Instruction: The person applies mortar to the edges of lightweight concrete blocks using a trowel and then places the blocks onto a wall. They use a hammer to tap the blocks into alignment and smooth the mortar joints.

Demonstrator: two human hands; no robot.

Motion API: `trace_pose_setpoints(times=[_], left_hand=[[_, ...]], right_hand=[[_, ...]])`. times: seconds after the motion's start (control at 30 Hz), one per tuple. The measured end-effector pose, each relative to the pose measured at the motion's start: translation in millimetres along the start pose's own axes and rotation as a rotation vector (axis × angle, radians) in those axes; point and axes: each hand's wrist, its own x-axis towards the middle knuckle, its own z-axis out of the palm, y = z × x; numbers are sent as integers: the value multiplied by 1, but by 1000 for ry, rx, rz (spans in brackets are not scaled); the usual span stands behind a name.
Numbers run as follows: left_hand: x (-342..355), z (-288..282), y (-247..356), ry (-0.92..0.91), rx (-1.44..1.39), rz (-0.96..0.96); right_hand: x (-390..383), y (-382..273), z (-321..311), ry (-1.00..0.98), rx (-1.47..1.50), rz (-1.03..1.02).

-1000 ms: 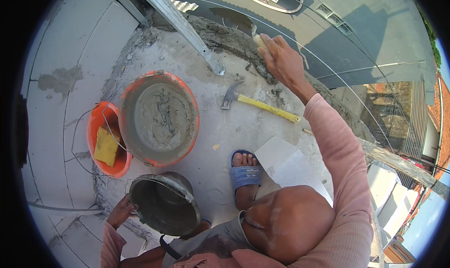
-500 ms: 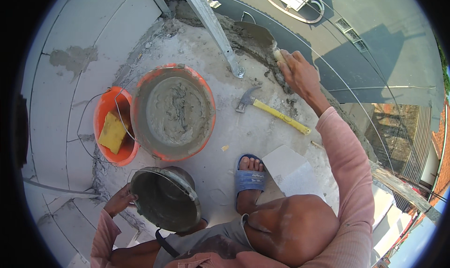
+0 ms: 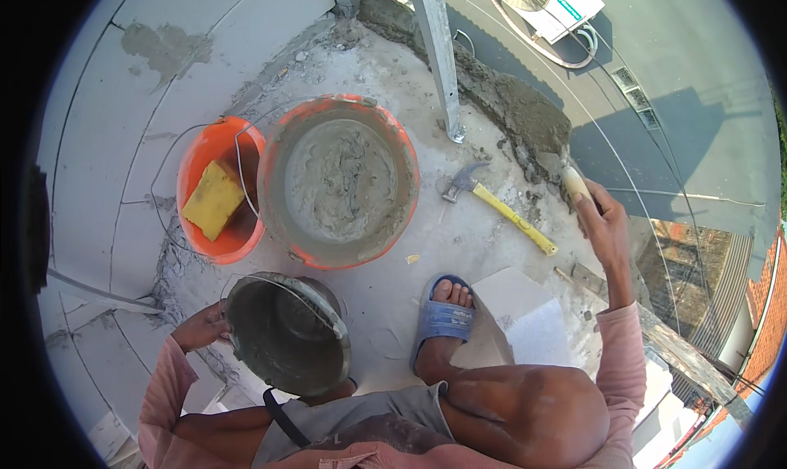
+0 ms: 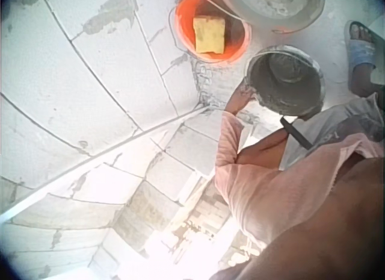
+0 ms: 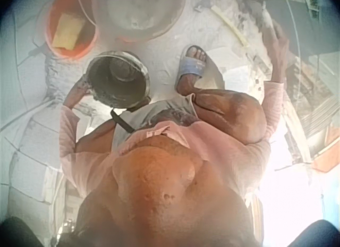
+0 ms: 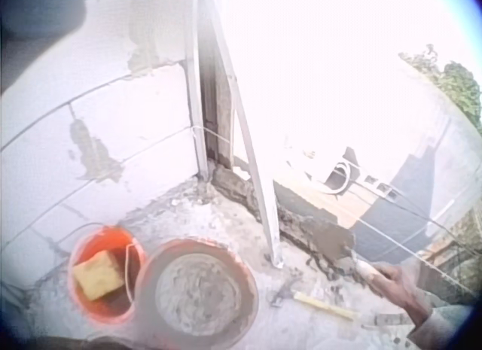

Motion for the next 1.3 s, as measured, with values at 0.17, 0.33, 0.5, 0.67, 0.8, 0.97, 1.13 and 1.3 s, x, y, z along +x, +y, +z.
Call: trace_pose_setpoints(times=[0.17, 0.33, 0.5, 0.67, 0.8, 0.97, 1.13, 1.3], left_hand=[[1, 0, -3, 33, 16, 19], [-10, 6, -7, 94, 11, -23], [-7, 9, -23, 123, -1, -41], [-19, 11, -17, 44, -177, -87], [-13, 1, -12, -42, -147, -39], [-14, -5, -10, 9, -70, -110], [-17, -3, -14, 81, -117, -135], [-18, -2, -13, 69, -170, -184]], right_hand=[[92, 0, 41, -127, 1, -352], [162, -82, 92, -361, 136, -236], [201, -93, 104, -469, 150, -313], [150, -72, 90, -254, 197, -218], [164, -55, 85, -271, 134, -254], [197, -79, 129, -268, 100, -453], [231, -104, 146, -418, 112, -416], [248, -92, 172, -561, 294, -291]])
